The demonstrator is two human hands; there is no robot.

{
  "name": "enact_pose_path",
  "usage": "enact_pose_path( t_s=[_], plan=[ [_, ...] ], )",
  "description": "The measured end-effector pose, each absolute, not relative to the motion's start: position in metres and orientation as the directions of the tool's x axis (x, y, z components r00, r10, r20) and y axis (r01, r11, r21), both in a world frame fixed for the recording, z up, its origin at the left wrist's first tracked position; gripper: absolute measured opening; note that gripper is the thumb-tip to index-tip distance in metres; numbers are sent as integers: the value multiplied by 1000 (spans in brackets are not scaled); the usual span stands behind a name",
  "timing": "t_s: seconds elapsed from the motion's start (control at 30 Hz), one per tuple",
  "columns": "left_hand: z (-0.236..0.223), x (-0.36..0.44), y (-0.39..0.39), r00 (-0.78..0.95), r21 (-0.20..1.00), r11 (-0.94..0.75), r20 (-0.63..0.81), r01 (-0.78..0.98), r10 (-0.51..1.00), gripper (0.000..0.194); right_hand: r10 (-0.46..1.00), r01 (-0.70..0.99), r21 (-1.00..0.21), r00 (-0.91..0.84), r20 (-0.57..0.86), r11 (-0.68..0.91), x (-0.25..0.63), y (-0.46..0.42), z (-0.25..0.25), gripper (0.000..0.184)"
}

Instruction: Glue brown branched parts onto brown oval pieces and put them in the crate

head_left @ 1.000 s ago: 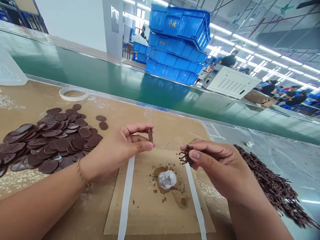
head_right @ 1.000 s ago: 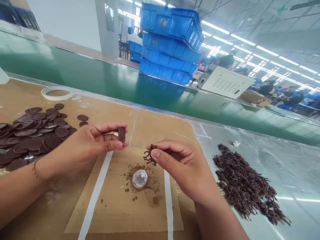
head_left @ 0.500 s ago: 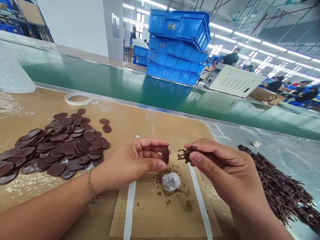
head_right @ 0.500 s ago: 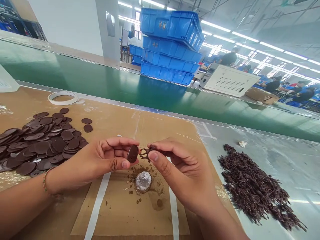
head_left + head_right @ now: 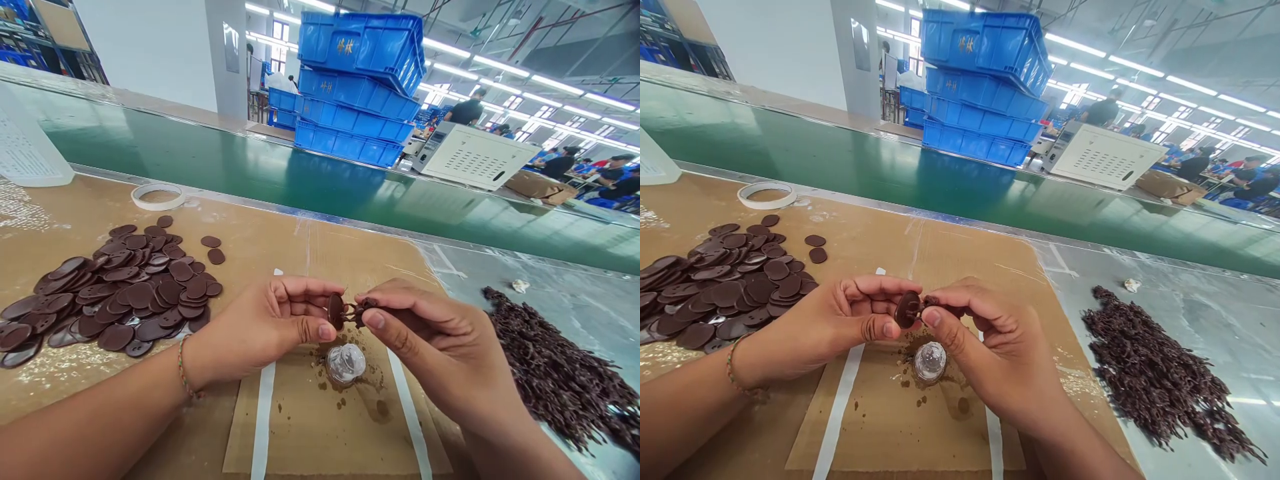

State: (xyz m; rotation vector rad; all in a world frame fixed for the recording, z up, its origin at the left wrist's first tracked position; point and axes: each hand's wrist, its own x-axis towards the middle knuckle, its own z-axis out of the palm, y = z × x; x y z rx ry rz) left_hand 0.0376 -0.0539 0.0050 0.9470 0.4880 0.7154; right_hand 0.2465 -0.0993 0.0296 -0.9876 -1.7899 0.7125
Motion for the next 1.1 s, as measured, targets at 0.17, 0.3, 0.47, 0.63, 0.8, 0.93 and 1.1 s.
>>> enact_pose_path(
  t_s=[0.17, 0.3, 0.47, 0.63, 0.8, 0.93, 1.1],
  plan=[
    [4, 38, -54, 665, 855, 394, -79, -338, 743, 31, 864, 347, -794, -279, 420, 498, 247, -99, 28, 16],
    [4, 38, -54, 657, 858, 401, -103, -322, 747, 32, 859, 335, -797, -294, 419, 503, 248, -100, 25, 14],
    [5, 37, -55, 647, 865, 397, -116, -307, 754, 30, 862, 343, -796, -289, 417, 499, 245, -101, 26, 16],
    [3, 37, -55, 644, 862, 384, -90, -332, 760, 27, 860, 336, -794, -267, 435, 506, 239, -101, 29, 13],
    [2, 38, -54, 642, 864, 377, -85, -334, 762, 28, 890, 329, -830, -245, 385, 450, 238, -102, 26, 10],
    [3, 38, -53, 655, 874, 352, -53, -334, 754, 25, 902, 296, -857, -236, 362, 422, 237, -103, 26, 12],
    [-1, 38, -54, 671, 869, 352, -31, -348, 741, 24, 914, 263, -885, -245, 325, 385, 237, -103, 27, 12]
  ],
)
